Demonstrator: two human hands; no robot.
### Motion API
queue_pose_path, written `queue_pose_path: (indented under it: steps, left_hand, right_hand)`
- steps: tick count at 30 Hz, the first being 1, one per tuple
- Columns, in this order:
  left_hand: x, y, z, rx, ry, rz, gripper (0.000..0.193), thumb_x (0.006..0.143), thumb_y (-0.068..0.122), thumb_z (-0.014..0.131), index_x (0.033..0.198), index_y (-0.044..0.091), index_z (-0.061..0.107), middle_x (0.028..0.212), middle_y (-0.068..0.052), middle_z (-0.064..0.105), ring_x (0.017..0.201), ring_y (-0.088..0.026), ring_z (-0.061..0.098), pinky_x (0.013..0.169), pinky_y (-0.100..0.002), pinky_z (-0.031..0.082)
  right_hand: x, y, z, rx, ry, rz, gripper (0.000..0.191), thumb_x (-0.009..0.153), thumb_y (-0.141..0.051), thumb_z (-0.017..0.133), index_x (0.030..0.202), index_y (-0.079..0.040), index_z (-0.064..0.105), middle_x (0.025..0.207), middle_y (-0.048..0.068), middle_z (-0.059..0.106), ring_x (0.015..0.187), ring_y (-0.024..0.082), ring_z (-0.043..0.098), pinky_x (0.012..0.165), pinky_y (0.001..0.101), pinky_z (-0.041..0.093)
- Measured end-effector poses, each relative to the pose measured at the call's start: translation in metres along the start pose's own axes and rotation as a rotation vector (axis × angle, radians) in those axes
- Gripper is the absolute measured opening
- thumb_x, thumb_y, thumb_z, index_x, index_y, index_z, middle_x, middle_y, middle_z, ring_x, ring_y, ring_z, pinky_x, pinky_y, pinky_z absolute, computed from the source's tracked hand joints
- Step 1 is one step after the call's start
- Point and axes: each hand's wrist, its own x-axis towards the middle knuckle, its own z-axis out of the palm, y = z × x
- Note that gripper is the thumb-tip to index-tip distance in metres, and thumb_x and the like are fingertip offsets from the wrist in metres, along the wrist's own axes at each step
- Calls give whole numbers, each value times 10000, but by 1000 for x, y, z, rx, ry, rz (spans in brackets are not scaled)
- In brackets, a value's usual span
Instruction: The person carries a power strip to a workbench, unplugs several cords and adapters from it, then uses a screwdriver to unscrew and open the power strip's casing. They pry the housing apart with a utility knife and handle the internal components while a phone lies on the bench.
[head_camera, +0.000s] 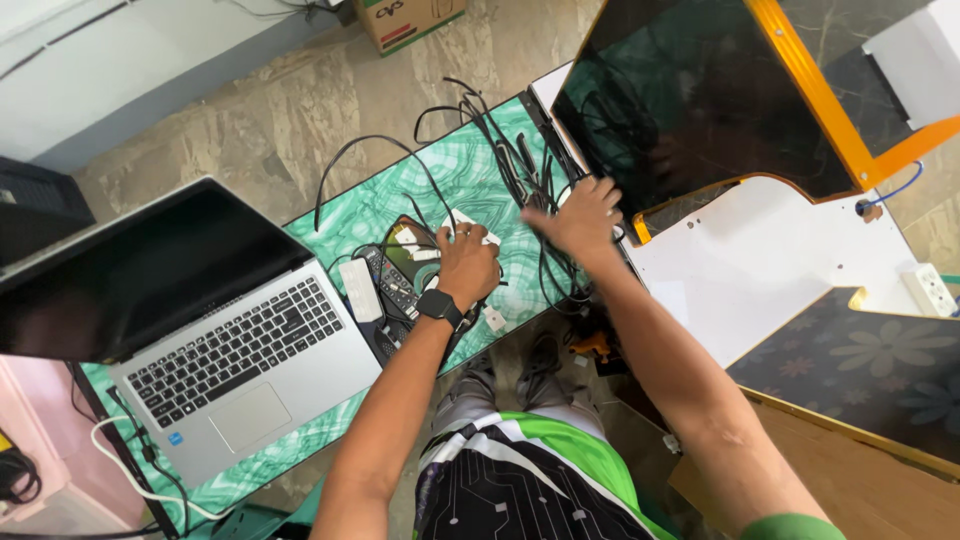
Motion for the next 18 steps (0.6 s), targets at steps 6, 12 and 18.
queue_pose_path:
  steps: [6, 12, 18]
  left_hand:
    - [2, 0, 4, -39, -55, -37, 165, 737, 152, 698, 859, 128, 806, 1164, -115, 650, 1154, -333, 575, 1036, -639, 281]
    - [5, -5, 4, -49, -109, -64, 268, 723, 127, 700, 976, 129, 786, 1167, -106, 654, 1160, -323, 581, 1044, -639, 280]
    - [15, 4, 8, -39, -67, -39, 492, 743, 95, 690, 1234, 121, 682, 1268, -111, 633, 1181, -371, 554, 1021, -611, 303]
  right_hand:
    - [-10, 6, 16, -248, -147, -10, 1284, 580, -773, 873, 1338, 128, 361, 1417, 438, 317, 1325, 594, 318, 1062, 740, 182]
    - [-4, 29, 24, -165, -193, -30, 895, 694, -402, 853, 1327, 74, 437, 1373, 270, 538, 1310, 455, 518, 1120, 603, 343]
    - [-6, 38, 30, -124, -213, -87, 766, 786, -146, 712, 1404, 133, 356, 1120, 285, 695, 1071, 460, 678, 1021, 560, 459]
